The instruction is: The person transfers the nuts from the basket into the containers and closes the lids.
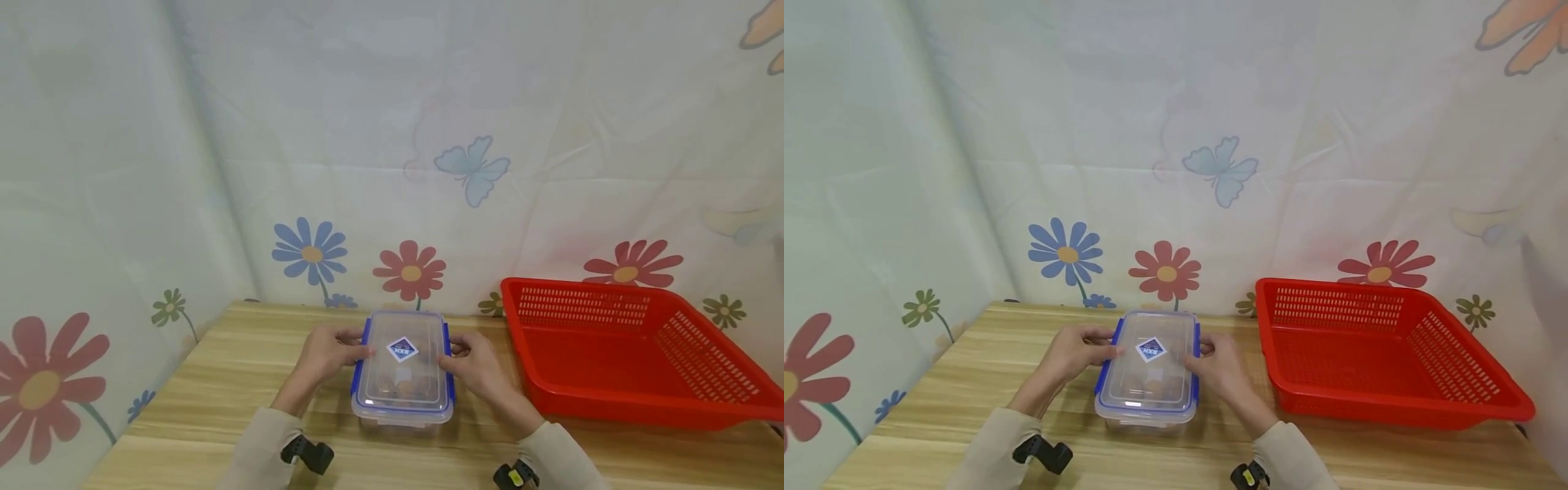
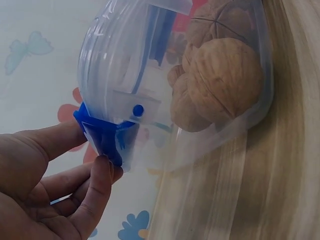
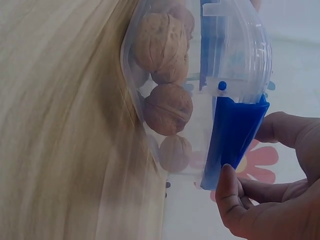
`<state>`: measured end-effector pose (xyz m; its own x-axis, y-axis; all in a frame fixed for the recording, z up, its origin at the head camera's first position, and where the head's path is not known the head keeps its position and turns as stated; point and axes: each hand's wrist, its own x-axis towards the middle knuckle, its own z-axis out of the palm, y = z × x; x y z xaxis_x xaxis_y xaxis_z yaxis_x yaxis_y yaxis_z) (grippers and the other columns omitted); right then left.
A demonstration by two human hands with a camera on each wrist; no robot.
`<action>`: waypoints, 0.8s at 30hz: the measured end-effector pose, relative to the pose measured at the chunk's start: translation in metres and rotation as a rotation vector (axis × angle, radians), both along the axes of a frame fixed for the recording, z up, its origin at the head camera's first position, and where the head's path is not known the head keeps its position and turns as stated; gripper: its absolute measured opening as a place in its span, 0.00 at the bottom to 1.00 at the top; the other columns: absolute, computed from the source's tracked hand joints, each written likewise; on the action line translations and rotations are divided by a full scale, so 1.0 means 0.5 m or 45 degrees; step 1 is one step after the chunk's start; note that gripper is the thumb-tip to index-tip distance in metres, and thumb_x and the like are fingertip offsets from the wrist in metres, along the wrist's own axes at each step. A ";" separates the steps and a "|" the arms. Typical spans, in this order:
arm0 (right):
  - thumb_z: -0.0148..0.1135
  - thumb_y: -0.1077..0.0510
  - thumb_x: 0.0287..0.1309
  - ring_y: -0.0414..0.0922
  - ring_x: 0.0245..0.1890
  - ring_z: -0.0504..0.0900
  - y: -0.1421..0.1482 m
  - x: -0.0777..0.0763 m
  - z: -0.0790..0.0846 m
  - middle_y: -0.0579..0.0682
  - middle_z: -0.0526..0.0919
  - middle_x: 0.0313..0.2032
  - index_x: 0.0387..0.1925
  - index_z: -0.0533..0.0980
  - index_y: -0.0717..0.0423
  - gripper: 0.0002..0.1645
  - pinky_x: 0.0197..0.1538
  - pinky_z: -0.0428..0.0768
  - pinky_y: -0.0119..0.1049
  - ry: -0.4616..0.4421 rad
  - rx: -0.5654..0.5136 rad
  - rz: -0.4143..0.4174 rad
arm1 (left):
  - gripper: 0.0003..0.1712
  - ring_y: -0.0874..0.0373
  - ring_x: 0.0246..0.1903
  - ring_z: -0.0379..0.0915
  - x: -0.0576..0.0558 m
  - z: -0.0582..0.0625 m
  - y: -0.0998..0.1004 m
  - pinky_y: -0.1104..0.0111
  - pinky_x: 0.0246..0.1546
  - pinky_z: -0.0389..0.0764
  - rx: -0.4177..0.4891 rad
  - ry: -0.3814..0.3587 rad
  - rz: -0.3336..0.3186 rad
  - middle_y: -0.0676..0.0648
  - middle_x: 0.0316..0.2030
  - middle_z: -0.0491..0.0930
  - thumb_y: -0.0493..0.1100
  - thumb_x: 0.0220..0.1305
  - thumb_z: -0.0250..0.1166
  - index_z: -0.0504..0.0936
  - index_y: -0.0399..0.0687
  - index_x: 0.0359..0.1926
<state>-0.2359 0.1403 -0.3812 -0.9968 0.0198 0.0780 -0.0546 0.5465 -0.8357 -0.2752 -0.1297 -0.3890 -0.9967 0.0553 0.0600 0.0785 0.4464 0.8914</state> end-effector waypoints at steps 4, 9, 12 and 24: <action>0.76 0.61 0.63 0.52 0.44 0.82 0.008 0.001 -0.003 0.59 0.84 0.49 0.61 0.78 0.71 0.29 0.48 0.90 0.44 -0.009 -0.012 0.013 | 0.22 0.50 0.34 0.88 -0.002 -0.007 0.002 0.57 0.38 0.92 0.047 0.010 -0.017 0.40 0.36 0.89 0.35 0.57 0.82 0.88 0.29 0.51; 0.76 0.61 0.63 0.51 0.44 0.82 0.017 0.001 -0.008 0.59 0.84 0.49 0.62 0.78 0.70 0.29 0.48 0.90 0.42 -0.009 -0.004 0.024 | 0.22 0.51 0.33 0.87 -0.001 -0.014 0.006 0.60 0.36 0.92 0.040 0.025 -0.013 0.42 0.35 0.89 0.37 0.57 0.82 0.88 0.30 0.51; 0.76 0.60 0.63 0.50 0.43 0.83 0.019 0.003 -0.012 0.57 0.84 0.49 0.62 0.79 0.69 0.29 0.48 0.90 0.41 -0.016 0.008 0.016 | 0.23 0.53 0.33 0.86 0.003 -0.016 0.005 0.61 0.35 0.91 0.000 0.037 -0.014 0.45 0.35 0.89 0.39 0.58 0.82 0.89 0.33 0.52; 0.77 0.48 0.64 0.56 0.57 0.80 -0.017 0.016 0.005 0.59 0.78 0.60 0.69 0.76 0.60 0.38 0.54 0.88 0.53 0.190 0.284 0.012 | 0.36 0.41 0.57 0.83 0.024 -0.002 0.004 0.48 0.54 0.87 -0.440 0.258 0.040 0.40 0.59 0.85 0.59 0.61 0.79 0.85 0.44 0.64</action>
<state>-0.2277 0.1320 -0.3787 -0.9740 -0.0235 0.2255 -0.1740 0.7152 -0.6769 -0.2631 -0.1275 -0.3899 -0.9681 0.0762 0.2387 0.2186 0.7224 0.6561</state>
